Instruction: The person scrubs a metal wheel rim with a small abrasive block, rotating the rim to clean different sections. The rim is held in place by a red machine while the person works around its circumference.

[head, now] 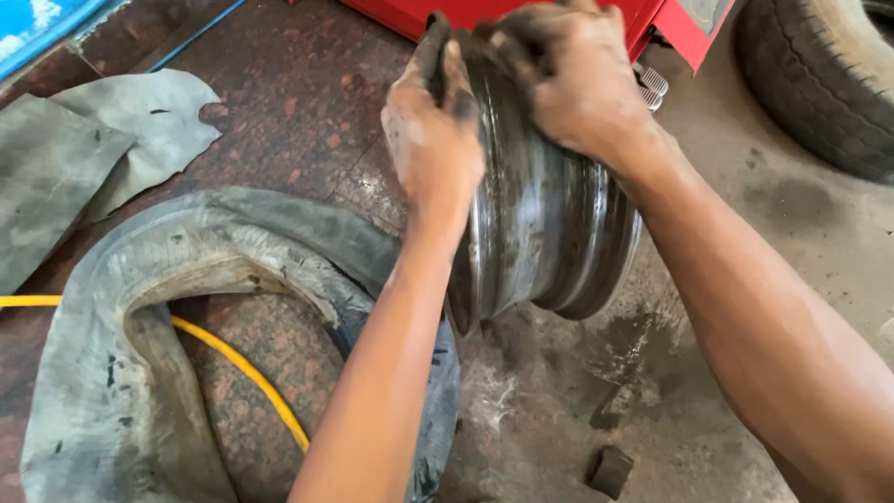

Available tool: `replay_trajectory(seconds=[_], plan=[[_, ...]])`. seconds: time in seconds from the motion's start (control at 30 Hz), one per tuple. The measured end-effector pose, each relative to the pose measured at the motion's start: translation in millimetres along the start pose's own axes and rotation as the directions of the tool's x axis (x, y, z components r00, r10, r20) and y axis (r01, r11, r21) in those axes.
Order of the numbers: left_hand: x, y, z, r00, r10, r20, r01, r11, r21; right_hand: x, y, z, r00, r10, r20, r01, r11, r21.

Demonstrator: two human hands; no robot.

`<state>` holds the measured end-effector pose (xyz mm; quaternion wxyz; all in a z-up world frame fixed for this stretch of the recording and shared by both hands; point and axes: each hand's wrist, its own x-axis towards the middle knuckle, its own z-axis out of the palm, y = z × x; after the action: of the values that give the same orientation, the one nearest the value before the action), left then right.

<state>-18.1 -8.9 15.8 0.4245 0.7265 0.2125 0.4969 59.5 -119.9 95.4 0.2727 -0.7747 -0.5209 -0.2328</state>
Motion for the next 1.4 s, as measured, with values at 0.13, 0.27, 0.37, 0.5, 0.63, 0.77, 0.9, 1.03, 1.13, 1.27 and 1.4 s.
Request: replay_trajectory(seconds=[0.13, 0.27, 0.37, 0.5, 0.63, 0.77, 0.9, 1.03, 1.13, 1.27, 1.4], plan=[[-46.4, 29.3, -31.3, 0.911, 0.238, 0.336, -0.408, 0.630, 0.661, -20.7, -10.4, -12.5, 0.918, 0.394, 0.044, -0.377, 0.833, 0.404], [-122.7, 78.0, -66.1, 0.831, 0.124, 0.542, -0.485, 0.638, 0.598, -31.2, -9.7, -15.2, 0.925, 0.377, -0.049, -0.276, 0.756, 0.593], [-116.6, 88.5, -69.2, 0.808, 0.081, 0.583, -0.518, 0.569, 0.638, -49.6, -7.4, -20.6, 0.900, 0.414, -0.140, -0.218, 0.703, 0.676], [-40.1, 91.2, -28.8, 0.715, -0.082, 0.694, -0.625, 0.370, 0.688, -99.8, -2.1, -47.2, 0.719, 0.680, -0.144, -0.101, 0.306, 0.947], [3.8, 86.0, -1.9, 0.678, -0.125, 0.724, -0.609, 0.456, 0.649, -137.9, 15.4, -71.6, 0.594, 0.802, -0.057, -0.095, 0.140, 0.986], [-60.9, 67.3, 1.0, 0.748, 0.186, 0.637, -0.629, 0.501, 0.594, -148.4, 16.7, -79.0, 0.411, 0.909, 0.071, -0.317, 0.069, 0.946], [-155.0, 50.8, -34.4, 0.711, 0.242, 0.660, -0.635, 0.624, 0.455, -154.3, 1.8, -72.3, 0.217, 0.975, 0.051, -0.557, 0.081, 0.827], [-173.8, 52.1, -39.4, 0.686, 0.162, 0.710, -0.656, 0.559, 0.507, -152.1, -15.3, -63.7, 0.635, 0.772, -0.018, -0.508, 0.436, 0.743], [-141.0, 65.4, -26.6, 0.705, 0.056, 0.707, -0.599, 0.582, 0.551, -152.1, -29.4, -62.2, 0.751, 0.661, -0.015, -0.535, 0.621, 0.573], [-53.8, 68.8, -0.2, 0.709, -0.050, 0.704, -0.555, 0.577, 0.600, -152.0, -31.0, -59.3, 0.817, 0.576, -0.027, -0.506, 0.738, 0.447], [-44.3, 69.1, -2.1, 0.707, 0.062, 0.704, -0.663, 0.405, 0.630, -165.7, -28.2, -55.0, 0.808, 0.588, -0.042, -0.535, 0.761, 0.367]])
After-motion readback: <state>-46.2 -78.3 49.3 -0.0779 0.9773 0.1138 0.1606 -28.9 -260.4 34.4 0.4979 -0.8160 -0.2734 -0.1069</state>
